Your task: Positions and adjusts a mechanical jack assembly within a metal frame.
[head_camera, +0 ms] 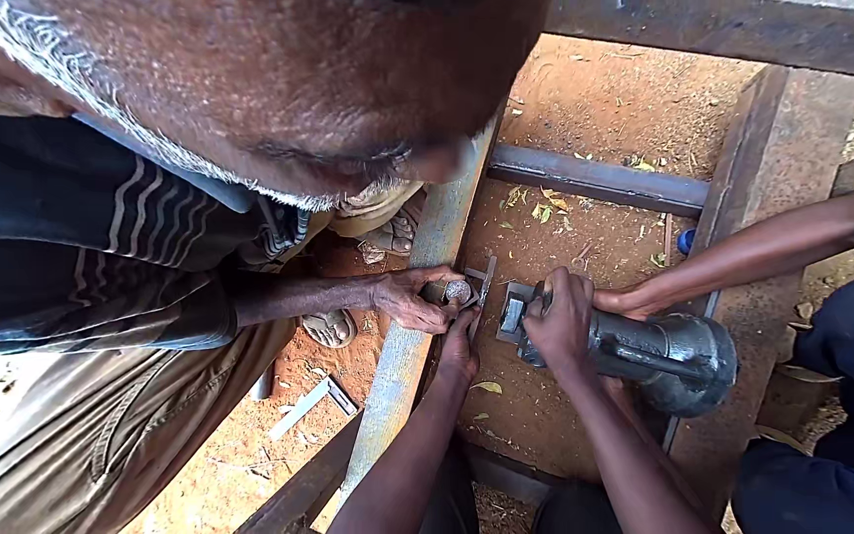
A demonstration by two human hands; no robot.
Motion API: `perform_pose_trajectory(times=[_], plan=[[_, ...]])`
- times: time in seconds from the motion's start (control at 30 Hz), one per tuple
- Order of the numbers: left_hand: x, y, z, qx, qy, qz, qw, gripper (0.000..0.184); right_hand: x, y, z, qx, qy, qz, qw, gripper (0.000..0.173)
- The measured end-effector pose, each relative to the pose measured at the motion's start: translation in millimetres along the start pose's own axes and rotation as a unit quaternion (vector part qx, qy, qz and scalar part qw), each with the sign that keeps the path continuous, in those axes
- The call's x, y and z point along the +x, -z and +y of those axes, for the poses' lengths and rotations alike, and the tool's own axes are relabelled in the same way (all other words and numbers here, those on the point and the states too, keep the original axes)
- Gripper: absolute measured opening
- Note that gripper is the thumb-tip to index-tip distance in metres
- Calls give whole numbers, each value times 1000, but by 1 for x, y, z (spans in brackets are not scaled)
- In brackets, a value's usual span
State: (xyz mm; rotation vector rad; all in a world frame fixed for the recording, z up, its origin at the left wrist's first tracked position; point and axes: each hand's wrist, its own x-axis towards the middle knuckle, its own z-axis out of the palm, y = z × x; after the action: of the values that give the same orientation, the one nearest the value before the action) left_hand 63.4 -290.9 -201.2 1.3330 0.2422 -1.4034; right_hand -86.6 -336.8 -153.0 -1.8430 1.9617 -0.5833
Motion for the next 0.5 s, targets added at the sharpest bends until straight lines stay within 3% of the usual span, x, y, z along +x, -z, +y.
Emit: perform_pose_trajectory(times=[0.1, 0.27, 0.37, 0.5], plan=[[-1, 1, 0, 13, 1, -2, 1000, 44, -30, -11, 3, -33, 73, 75, 994, 15], [-1, 0, 2, 8, 2, -4, 1000, 47, -88, -41, 22, -106, 159, 153, 970, 21], [-2, 2, 1, 6, 0, -4, 1000, 46, -104, 2, 15, -103, 162, 94, 977, 33], [-1, 0, 1, 4, 2, -2, 1000, 46, -56, 78, 5, -23, 159, 126, 979, 33]])
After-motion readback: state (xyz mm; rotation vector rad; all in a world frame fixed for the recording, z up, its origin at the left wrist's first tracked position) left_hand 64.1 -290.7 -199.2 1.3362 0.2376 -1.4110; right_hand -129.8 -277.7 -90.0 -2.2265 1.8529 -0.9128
